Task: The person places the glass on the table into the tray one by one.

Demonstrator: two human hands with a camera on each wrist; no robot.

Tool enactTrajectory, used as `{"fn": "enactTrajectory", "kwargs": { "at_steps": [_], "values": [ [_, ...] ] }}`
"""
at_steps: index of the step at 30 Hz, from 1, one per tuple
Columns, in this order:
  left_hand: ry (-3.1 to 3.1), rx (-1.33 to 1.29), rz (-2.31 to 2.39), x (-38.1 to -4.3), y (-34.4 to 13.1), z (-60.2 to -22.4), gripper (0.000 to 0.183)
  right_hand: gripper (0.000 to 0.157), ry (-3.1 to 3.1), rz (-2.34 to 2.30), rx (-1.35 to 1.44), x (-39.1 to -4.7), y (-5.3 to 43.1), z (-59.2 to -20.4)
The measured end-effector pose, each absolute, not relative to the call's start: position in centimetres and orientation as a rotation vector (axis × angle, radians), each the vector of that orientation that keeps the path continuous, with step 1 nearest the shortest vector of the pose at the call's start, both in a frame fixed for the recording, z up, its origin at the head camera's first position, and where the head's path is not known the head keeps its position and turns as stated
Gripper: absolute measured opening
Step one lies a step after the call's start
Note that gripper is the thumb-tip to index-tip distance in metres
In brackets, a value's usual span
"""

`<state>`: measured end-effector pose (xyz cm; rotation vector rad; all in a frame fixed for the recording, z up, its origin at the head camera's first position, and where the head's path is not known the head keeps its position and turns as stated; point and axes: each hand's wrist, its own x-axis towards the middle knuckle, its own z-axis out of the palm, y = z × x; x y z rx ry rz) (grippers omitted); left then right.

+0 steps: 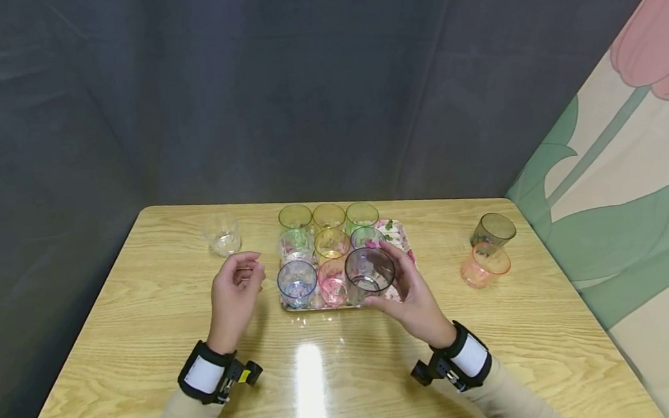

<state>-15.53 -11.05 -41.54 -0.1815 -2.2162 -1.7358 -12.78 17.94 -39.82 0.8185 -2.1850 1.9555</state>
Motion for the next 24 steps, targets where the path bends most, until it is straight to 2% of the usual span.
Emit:
{"fn": "enactTrajectory", "kwargs": {
  "at_steps": [3,8,13,24],
  "values": [
    [-2.300,0.002,-1.692,-16.4,-11.9,-43.4,0.024,0.083,-2.206,1.914,0.731,-13.2,19.4,-39.8],
    [-2.509,0.113,-1.615,-16.8,-12.3,-45.3,0.024,0.077,-2.259,1.860,0.585,-13.8,21.0,-40.2],
    [-2.708,0.111,-1.691,-16.8,-12.2,-46.5,0.025,0.076,-2.331,1.804,0.486,-14.2,21.7,-40.8],
    [-2.855,-0.060,-1.510,-16.8,-11.8,-47.8,0.018,0.076,-2.415,1.807,0.333,-15.4,22.2,-43.7]
  ]
}}
